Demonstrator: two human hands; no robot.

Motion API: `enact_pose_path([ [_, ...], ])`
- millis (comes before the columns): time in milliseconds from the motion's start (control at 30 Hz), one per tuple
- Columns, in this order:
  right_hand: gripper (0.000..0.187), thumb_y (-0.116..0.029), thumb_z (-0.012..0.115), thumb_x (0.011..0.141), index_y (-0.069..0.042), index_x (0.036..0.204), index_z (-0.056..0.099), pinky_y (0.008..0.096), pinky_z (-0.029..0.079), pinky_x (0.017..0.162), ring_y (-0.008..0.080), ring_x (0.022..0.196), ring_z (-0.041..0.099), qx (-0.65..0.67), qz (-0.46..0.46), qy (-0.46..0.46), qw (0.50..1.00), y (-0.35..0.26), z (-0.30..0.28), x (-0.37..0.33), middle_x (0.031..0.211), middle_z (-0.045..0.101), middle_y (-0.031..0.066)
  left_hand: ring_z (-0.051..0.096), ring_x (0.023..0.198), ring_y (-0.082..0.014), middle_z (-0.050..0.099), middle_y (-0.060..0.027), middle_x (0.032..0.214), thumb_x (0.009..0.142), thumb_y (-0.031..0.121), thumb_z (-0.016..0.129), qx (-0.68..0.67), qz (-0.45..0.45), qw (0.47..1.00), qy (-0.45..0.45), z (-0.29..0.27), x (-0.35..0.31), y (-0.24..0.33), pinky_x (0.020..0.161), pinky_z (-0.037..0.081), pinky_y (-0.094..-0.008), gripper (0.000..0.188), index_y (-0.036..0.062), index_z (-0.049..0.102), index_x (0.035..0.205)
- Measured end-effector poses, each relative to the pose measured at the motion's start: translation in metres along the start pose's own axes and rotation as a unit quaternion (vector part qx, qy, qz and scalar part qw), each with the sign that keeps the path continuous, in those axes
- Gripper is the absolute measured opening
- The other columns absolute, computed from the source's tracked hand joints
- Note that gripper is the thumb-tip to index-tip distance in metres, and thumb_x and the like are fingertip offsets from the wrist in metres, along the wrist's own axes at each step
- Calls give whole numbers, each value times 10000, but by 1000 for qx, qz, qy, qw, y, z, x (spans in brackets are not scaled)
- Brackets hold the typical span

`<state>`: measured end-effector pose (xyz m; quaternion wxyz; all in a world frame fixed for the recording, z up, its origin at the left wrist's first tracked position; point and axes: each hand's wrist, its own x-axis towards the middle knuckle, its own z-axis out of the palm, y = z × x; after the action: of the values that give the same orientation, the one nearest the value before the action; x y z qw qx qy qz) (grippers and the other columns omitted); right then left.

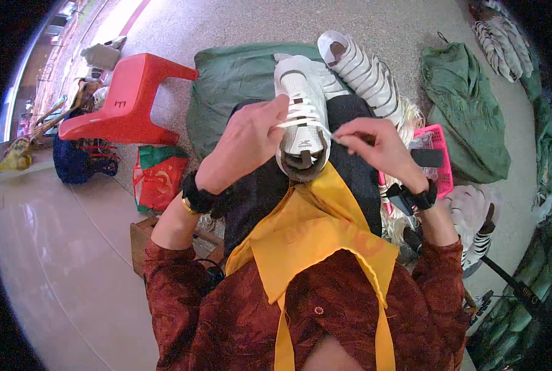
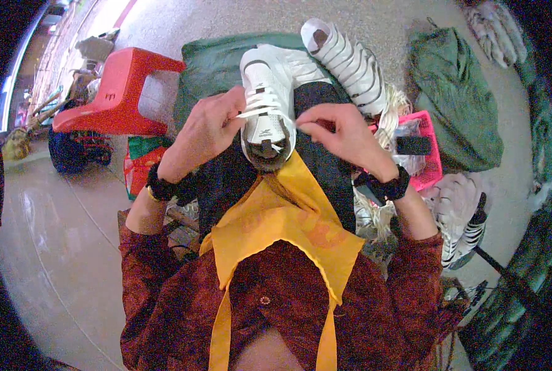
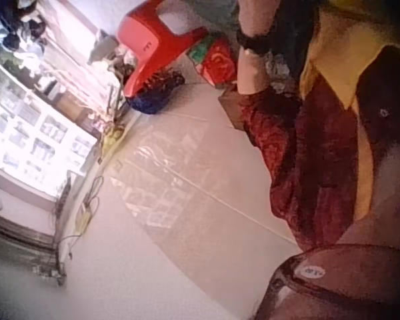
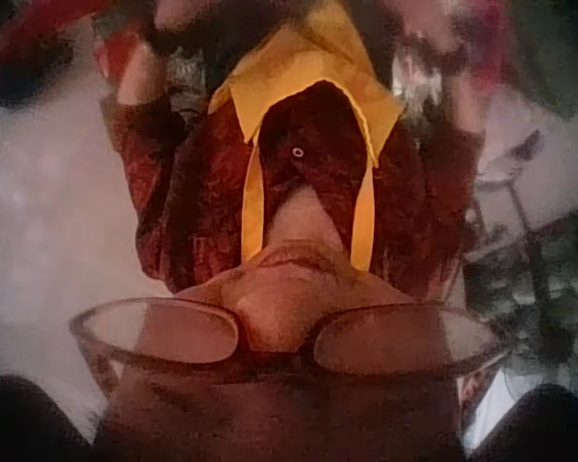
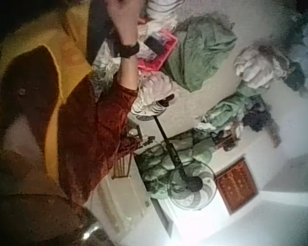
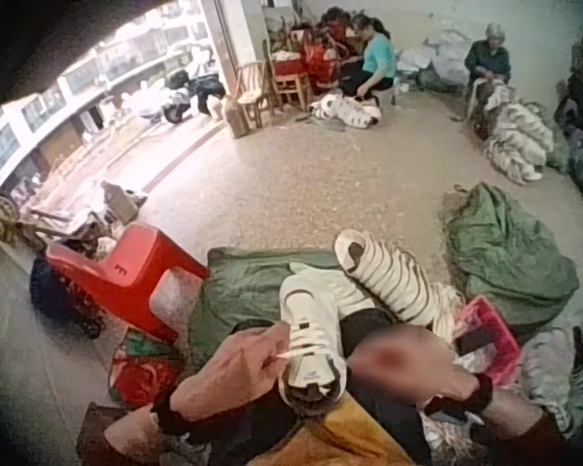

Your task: The person sits on the floor and laces a white sneaker by hand, threading the laces through the eyelets and tying a knot. They then place the finished shoe aside and pick up another shoe to continue the process.

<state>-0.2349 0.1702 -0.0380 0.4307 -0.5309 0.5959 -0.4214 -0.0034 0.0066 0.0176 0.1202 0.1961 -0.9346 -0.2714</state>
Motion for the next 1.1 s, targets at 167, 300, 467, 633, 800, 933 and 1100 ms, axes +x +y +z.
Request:
enact_pose_path([
  [167,112,-66,680,934,-11,1023,721,232,498,617,73,706,630,22,-10,9,1000,-12,11,6,847,704,31,623,776,-323,593,-134,786,834,66,595,212,34,973,85,-1,-3,16,637,496,-441,142,66,581,975],
  [300,136,-55,645,957,-10,1061,720,219,491,609,63,695,618,65,-52,46,995,-14,15,30,858,682,7,631,753,-296,590,-121,781,830,38,615,195,37,969,145,-6,-9,26,632,501,-417,152,60,574,974],
  [467,175,-91,634,973,-19,1108,719,218,494,604,57,684,615,69,-76,-29,994,-22,17,58,830,674,9,628,694,-331,600,-133,772,891,-25,570,43,7,977,208,-13,-14,36,603,491,-405,78,24,534,940],
  [633,138,-95,616,1005,-35,1094,704,198,456,579,29,681,581,123,-67,-157,978,-31,26,67,817,642,-36,625,696,-287,600,-129,773,915,-42,546,1,-14,977,215,-17,-22,35,661,496,-373,80,15,530,969],
  [800,96,-116,648,989,-42,1031,693,200,447,562,26,664,572,170,-41,-169,970,-38,27,62,798,631,-53,596,816,-258,580,-123,843,891,-27,587,-139,2,979,147,-24,-23,29,762,471,-358,108,3,521,971],
  [933,86,-126,675,968,-42,951,684,203,421,548,26,660,541,168,-30,-140,975,-50,20,48,771,602,-59,551,840,-123,565,-11,858,935,9,602,-389,-41,917,82,-26,-30,35,796,450,-288,74,23,534,959],
  [1100,146,-172,684,968,-59,883,648,192,377,535,13,653,492,138,-33,-116,983,-51,-1,24,753,556,-72,509,817,-69,544,22,852,950,99,605,-449,-99,886,59,-22,-28,22,767,401,-221,55,72,560,932],
])
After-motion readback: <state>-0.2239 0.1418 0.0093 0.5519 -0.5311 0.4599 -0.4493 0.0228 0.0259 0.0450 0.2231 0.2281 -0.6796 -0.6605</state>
